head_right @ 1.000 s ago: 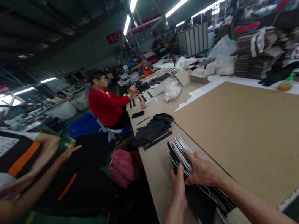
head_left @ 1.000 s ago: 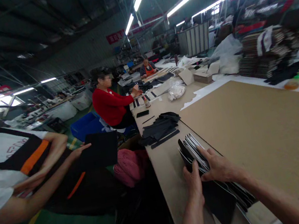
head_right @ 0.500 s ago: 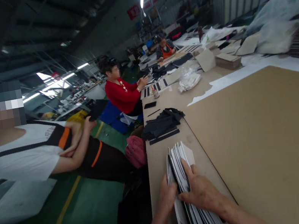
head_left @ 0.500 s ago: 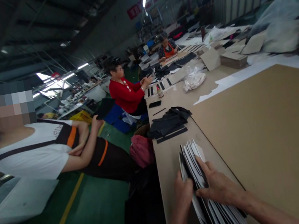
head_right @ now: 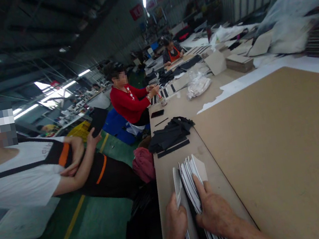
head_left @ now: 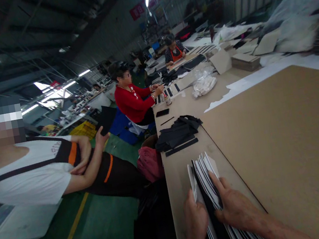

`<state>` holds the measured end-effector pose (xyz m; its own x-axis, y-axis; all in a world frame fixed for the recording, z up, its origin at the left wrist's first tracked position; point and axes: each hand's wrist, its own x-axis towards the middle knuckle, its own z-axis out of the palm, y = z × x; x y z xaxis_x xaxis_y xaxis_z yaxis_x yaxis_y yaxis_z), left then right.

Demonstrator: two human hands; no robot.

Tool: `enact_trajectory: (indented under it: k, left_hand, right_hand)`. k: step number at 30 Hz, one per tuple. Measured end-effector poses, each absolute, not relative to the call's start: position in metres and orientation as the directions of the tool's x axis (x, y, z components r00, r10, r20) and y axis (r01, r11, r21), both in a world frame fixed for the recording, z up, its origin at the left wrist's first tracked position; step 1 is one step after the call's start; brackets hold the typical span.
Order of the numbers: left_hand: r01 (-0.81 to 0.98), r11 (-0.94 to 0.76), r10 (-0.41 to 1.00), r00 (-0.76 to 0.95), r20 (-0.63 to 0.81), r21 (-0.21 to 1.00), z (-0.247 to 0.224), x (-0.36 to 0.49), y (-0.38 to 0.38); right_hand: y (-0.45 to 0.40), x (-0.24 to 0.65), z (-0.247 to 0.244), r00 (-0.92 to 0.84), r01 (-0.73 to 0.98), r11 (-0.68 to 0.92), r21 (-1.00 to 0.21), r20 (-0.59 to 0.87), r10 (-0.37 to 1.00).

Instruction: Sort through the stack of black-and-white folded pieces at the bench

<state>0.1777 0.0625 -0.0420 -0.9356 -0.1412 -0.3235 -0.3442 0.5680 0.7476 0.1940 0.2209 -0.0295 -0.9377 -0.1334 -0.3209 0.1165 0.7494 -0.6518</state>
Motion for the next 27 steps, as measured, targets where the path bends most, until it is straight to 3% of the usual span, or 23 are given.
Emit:
enact_trajectory:
  k: [5, 10, 19, 27]
  left_hand:
    - [-0.348, 0.618, -0.127, -0.929, -0.347, 0.705, -0.049, 0.197, 0.067]
    - [-0.335, 0.574, -0.122, -0.937, -0.327, 0.747, -0.053, 0.197, 0.067]
    - [-0.308, 0.339, -0.139, -0.951, -0.277, 0.889, -0.055, 0.162, 0.017]
    - [-0.431, 0.022, -0.088, -0.9, -0.428, 0.902, -0.068, 0.17, 0.018]
  right_hand:
    - [0.215, 0.195, -0.026, -0.944, 0.162, 0.77, -0.617, -0.324, -0.061]
    - [0.209, 0.196, -0.031, -0.949, 0.184, 0.803, -0.567, -0.314, -0.005]
    - [0.198, 0.187, -0.029, -0.952, 0.169, 0.819, -0.549, -0.305, -0.008]
    - [0.197, 0.171, -0.023, -0.937, 0.181, 0.794, -0.58, -0.347, -0.04]
